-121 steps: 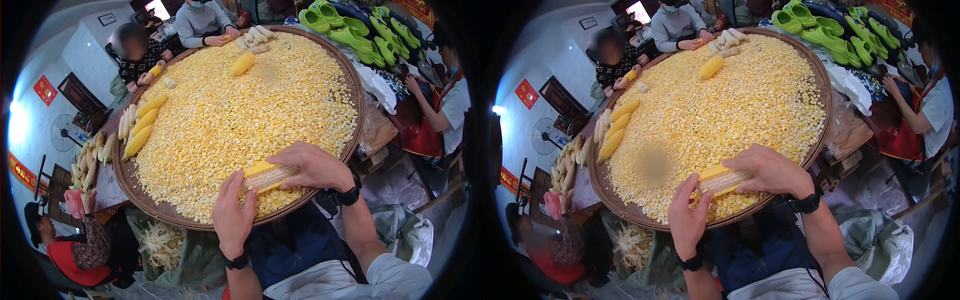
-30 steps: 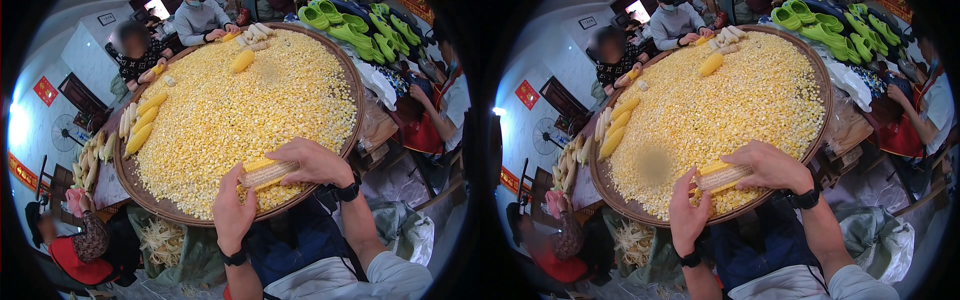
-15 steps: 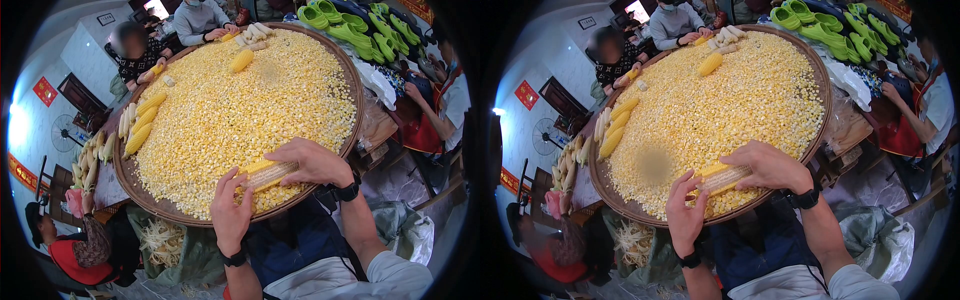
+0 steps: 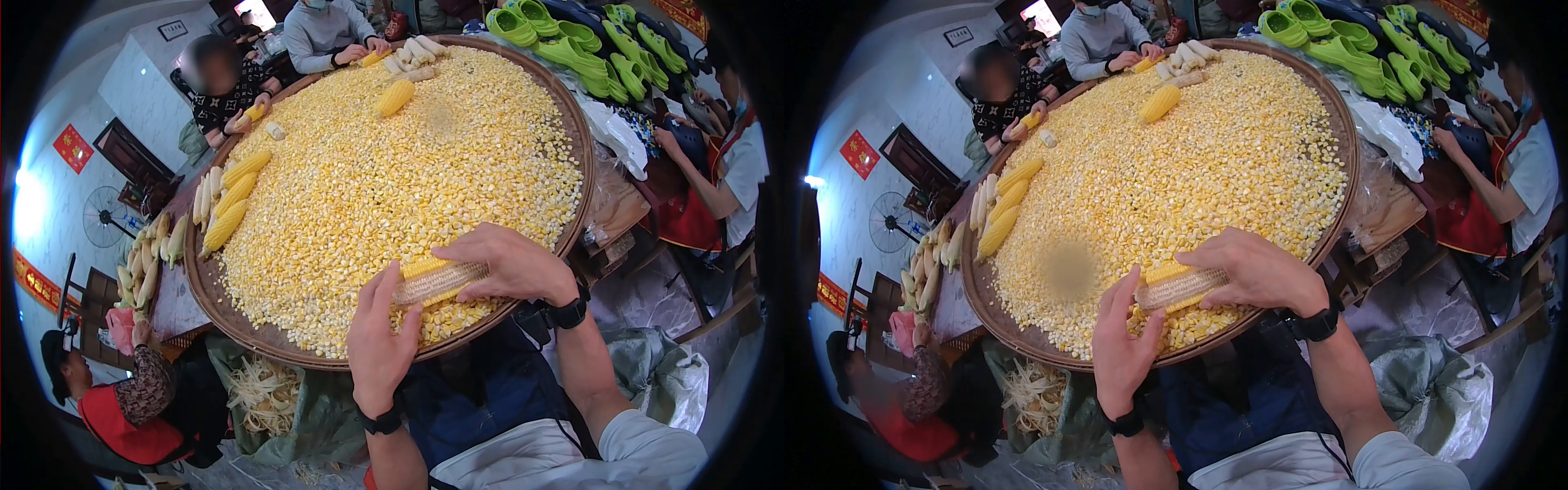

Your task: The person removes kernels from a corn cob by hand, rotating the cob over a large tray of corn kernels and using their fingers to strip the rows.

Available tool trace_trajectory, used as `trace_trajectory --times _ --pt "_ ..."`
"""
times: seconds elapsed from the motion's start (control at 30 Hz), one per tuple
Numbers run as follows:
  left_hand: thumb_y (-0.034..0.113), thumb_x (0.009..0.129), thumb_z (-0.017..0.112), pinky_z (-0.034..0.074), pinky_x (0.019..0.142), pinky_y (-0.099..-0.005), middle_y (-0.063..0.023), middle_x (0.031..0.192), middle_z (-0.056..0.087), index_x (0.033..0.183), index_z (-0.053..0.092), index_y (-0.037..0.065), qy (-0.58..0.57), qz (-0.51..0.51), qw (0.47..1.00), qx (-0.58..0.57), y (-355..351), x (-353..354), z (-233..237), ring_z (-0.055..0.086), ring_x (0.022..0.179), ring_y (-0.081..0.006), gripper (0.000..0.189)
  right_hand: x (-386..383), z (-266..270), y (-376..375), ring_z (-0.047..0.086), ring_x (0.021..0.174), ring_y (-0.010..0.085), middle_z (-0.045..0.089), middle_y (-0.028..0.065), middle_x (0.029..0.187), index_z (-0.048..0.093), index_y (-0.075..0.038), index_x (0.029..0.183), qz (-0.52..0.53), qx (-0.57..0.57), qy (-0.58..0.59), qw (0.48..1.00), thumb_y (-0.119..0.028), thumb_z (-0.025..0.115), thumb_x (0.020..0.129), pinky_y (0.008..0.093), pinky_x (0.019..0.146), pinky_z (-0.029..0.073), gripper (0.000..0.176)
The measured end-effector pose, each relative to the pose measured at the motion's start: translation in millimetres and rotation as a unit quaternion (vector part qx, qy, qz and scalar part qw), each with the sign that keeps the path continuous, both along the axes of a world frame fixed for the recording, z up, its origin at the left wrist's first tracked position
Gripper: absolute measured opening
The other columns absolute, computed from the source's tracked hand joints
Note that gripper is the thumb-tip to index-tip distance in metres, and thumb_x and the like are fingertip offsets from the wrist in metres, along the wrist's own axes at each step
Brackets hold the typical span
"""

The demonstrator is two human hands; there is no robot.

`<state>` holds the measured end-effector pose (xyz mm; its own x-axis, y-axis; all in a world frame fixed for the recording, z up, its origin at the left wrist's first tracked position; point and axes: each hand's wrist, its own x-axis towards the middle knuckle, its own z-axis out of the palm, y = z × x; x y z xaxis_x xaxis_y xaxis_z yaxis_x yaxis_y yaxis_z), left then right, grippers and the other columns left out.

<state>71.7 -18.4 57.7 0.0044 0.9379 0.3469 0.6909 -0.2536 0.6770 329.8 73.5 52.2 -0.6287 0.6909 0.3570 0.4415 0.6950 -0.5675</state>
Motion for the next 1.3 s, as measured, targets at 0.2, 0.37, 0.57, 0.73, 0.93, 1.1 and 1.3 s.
trace_trajectory --times 0.2,0.37,0.57,0.73,0.93,1.1,1.3 --pt "0.011 0.1 0.081 0.056 0.115 -0.0468 -0.0208 0.152 0.069 0.149 0.073 0.006 0.026 0.0 1.0 0.011 -2 -2 -3 0.069 0.137 -0.0403 0.05 0 0 0 0.072 0.123 0.0384 0.08 0.0158 0.133 0.074 -0.011 0.152 0.005 0.003 0.001 1.0 -0.032 0.099 0.083 0.0476 0.11 0.055 0.076" --pt "0.006 0.099 0.082 0.058 0.112 -0.0459 -0.0193 0.151 0.071 0.141 0.08 0.006 -0.008 0.0 1.0 0.019 -3 -4 -4 0.071 0.135 -0.0394 0.042 0 1 0 0.072 0.123 0.0384 0.08 0.0155 0.134 0.074 -0.011 0.152 0.009 0.005 -0.002 1.0 -0.031 0.099 0.083 0.0473 0.11 0.055 0.076" --pt "-0.001 0.1 0.081 0.068 0.092 -0.0385 -0.0177 0.15 0.072 0.136 0.082 0.006 -0.03 -0.01 0.998 0.053 -2 -10 -18 0.076 0.128 -0.0324 0.037 0 2 0 0.072 0.123 0.0384 0.08 0.0155 0.134 0.075 -0.011 0.151 0.009 0.001 0.0 1.0 -0.03 0.099 0.082 0.0476 0.111 0.055 0.076" --pt "0.0 0.101 0.08 0.069 0.089 -0.0377 -0.0175 0.151 0.072 0.132 0.082 0.005 -0.022 -0.001 0.998 0.052 -1 -10 -16 0.078 0.123 -0.0309 0.032 0 3 -1 0.072 0.123 0.0385 0.08 0.0155 0.133 0.075 -0.011 0.151 0.005 -0.003 0.0 1.0 -0.029 0.1 0.081 0.0477 0.111 0.055 0.076" --pt "0.001 0.103 0.077 0.068 0.09 -0.0384 -0.0178 0.151 0.072 0.128 0.08 0.005 -0.028 0.008 0.999 0.042 0 -8 -14 0.079 0.121 -0.0302 0.025 0 5 -1 0.071 0.126 0.0404 0.078 0.0185 0.136 0.074 -0.006 0.15 0.01 -0.014 -0.008 1.0 -0.03 0.098 0.083 0.0475 0.112 0.054 0.075" --pt "-0.003 0.1 0.077 0.064 0.1 -0.0416 -0.0188 0.149 0.073 0.12 0.077 0.004 0.001 -0.008 1.0 0.024 -3 -11 -12 0.077 0.126 -0.0332 0.021 0 4 -1 0.071 0.125 0.0407 0.078 0.0189 0.135 0.074 -0.006 0.15 0.005 -0.016 -0.003 1.0 -0.03 0.098 0.082 0.0478 0.112 0.054 0.075" --pt "0.002 0.098 0.079 0.06 0.108 -0.0462 -0.0207 0.151 0.071 0.141 0.071 0.004 -0.017 0.0 1.0 0.025 0 -4 -8 0.071 0.136 -0.0401 0.044 0 4 -1 0.07 0.126 0.0411 0.078 0.0192 0.136 0.073 -0.006 0.151 0.004 -0.02 -0.009 1.0 -0.029 0.097 0.083 0.0479 0.113 0.054 0.076"
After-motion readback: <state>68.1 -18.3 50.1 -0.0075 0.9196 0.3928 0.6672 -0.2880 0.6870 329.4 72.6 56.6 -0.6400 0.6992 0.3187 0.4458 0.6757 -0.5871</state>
